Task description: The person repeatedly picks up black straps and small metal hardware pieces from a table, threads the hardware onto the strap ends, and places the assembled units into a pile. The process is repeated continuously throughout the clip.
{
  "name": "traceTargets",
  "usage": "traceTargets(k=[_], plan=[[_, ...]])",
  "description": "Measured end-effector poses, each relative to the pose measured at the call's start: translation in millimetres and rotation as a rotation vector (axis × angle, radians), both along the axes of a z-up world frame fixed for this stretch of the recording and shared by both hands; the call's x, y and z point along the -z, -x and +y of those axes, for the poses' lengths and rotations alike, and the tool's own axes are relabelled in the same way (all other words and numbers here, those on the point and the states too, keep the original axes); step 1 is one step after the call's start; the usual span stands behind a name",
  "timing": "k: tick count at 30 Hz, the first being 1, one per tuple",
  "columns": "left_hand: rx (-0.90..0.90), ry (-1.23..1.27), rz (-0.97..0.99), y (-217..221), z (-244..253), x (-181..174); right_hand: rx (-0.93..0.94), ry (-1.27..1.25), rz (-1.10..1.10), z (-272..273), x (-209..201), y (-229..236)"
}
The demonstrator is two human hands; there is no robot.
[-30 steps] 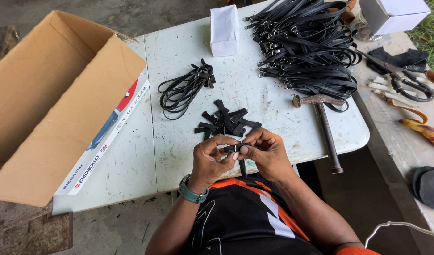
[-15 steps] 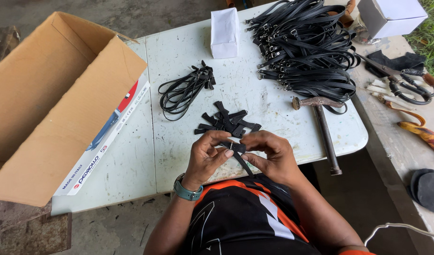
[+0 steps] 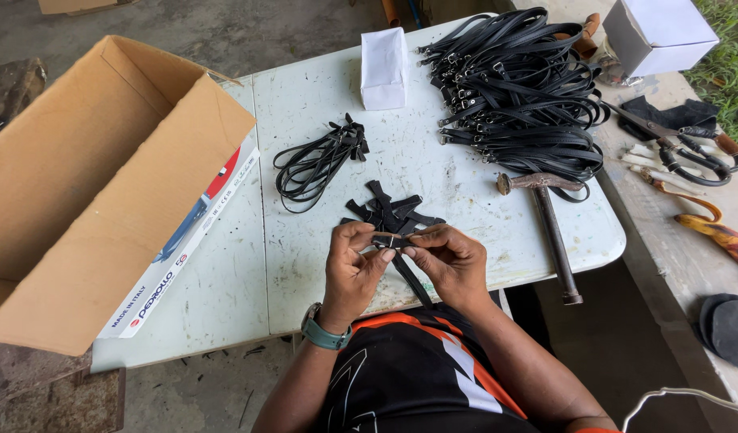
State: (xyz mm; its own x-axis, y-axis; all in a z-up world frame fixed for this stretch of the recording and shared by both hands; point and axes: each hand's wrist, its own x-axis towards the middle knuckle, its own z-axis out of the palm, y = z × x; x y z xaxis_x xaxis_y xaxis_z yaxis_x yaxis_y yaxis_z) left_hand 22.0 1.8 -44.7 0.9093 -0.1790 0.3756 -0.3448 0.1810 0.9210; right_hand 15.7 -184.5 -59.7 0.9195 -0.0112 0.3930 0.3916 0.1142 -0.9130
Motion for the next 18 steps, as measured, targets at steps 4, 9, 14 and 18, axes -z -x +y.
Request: traceTargets(k=[4, 9, 14, 18], plan=[[0.055, -0.035, 0.072, -3.0, 5.4, 4.8, -0.03, 0.082, -0.009, -2.1, -5.9, -0.7], [-0.145, -0.238, -0.114, -25.4, 36.6, -21.8, -0.123, 0.195, 0.022, -10.9, -9.8, 4.6], [-0.38, -0.836, -0.454, -105.2, 85.4, -53.6, -0.046, 0.383, 0.121, -26.2, 9.5, 1.8], [-0.365, -1.005, -0.485, -187.2, 64.4, -26.9, -0.1, 0.436, 0.161, -12.6, 25.6, 0.1]])
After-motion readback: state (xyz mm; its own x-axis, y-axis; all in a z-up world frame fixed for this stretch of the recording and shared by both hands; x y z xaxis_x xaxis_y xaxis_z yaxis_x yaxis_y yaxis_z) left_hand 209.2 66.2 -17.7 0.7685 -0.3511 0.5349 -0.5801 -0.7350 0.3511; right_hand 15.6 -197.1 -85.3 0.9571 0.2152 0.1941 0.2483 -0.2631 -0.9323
